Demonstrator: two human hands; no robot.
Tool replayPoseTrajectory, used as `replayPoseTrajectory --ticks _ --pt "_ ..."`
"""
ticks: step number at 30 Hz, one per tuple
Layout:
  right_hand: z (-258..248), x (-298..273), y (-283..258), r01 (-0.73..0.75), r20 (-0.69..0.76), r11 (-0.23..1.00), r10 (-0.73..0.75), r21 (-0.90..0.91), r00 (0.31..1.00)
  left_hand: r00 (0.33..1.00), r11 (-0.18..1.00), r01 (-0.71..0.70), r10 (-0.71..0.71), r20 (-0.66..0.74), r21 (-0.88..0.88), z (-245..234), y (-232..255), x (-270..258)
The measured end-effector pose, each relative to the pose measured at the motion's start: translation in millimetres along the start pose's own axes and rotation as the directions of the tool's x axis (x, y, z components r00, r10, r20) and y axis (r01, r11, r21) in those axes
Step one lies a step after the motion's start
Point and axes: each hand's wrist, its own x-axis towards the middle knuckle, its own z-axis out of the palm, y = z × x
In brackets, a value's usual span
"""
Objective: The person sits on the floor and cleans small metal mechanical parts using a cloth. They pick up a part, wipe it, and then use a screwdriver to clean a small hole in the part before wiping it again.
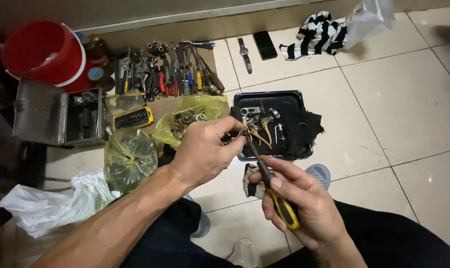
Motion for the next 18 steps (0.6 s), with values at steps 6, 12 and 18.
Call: replayPoseTrajectory --ticks 6,12,18 --pt "-14 4 7 -0.080 0.102 0.962 0.054 0.262 0.993 0.998 0.999 -0.020 0.018 -0.056 -0.026 6 0 0" --pt "1 1 7 0.045 -0.021 0.999 -0.045 0.001 0.999 1.000 0.998 -0.005 0.005 -0.003 -0.055 5 3 0" --pt "1 1 21 0.204 -0.003 0.927 -0.216 -0.315 0.976 0.999 0.999 -0.016 0.017 0.027 -0.049 4 4 0"
